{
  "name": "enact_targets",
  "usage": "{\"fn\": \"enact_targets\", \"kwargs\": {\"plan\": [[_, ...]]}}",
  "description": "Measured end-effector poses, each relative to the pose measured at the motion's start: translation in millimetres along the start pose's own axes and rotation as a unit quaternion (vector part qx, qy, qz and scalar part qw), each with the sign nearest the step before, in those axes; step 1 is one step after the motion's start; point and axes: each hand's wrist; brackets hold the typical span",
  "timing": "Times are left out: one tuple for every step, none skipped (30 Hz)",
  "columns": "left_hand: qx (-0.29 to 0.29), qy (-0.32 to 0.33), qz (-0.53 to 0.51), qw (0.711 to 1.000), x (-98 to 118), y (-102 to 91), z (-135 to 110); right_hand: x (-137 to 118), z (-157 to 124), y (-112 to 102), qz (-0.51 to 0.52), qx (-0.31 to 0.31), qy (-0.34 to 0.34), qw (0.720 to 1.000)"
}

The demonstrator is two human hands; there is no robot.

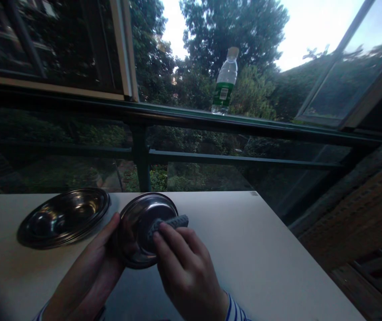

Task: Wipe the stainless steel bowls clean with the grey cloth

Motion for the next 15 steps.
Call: {"fn": "enact_targets", "kwargs": {"plan": [[0.005,0.000,0.004,1.000,0.3,-0.2,0.2,-1.2,0.2,0.0,-0.004,-0.002,-0.018,1.000],[0.009,0.001,0.011,1.000,0.6,-0.4,0.3,-1.7,0.7,-0.3,-0.007,-0.006,-0.031,0.999],[0.012,0.004,0.017,1.000,0.9,-0.5,0.4,-1.3,1.5,-0.7,-0.009,-0.012,-0.033,0.999],[0.014,0.009,0.024,1.000,1.2,-0.6,0.3,0.2,2.4,-1.1,-0.010,-0.021,-0.025,0.999],[0.013,0.011,0.031,0.999,1.2,-0.6,0.3,2.5,3.3,-1.4,-0.012,-0.029,-0.009,0.999],[0.011,0.010,0.036,0.999,0.9,-0.7,0.3,5.0,4.0,-1.3,-0.014,-0.034,0.010,0.999],[0.010,0.008,0.040,0.999,0.5,-0.8,0.6,7.3,4.3,-0.9,-0.015,-0.037,0.027,0.999],[0.010,0.007,0.044,0.999,-0.1,-1.0,1.2,8.8,4.3,-0.2,-0.015,-0.036,0.037,0.999],[0.010,0.005,0.046,0.999,-0.8,-1.4,2.1,9.0,3.8,0.8,-0.013,-0.036,0.040,0.998],[0.009,0.002,0.048,0.999,-1.5,-2.0,3.3,7.9,3.2,2.0,-0.011,-0.037,0.034,0.999],[0.007,-0.001,0.049,0.999,-2.0,-2.8,4.7,5.6,2.4,3.0,-0.010,-0.038,0.023,0.999],[0.007,-0.004,0.050,0.999,-2.4,-3.6,6.1,2.6,1.6,3.8,-0.010,-0.042,0.008,0.999],[0.008,-0.005,0.052,0.999,-2.7,-4.4,7.3,-0.5,1.0,4.3,-0.012,-0.046,-0.009,0.999],[0.011,-0.003,0.053,0.999,-2.8,-5.0,8.1,-3.3,0.6,4.4,-0.015,-0.049,-0.024,0.998],[0.015,0.001,0.055,0.998,-2.9,-5.2,8.3,-5.2,0.4,4.1,-0.018,-0.048,-0.036,0.998]]}}
Point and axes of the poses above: each hand's wrist, its own z-axis towards the middle knuckle, its own y-axis out of the palm, x = y × z, and after that the axes turned 8 degrees about y, right-handed
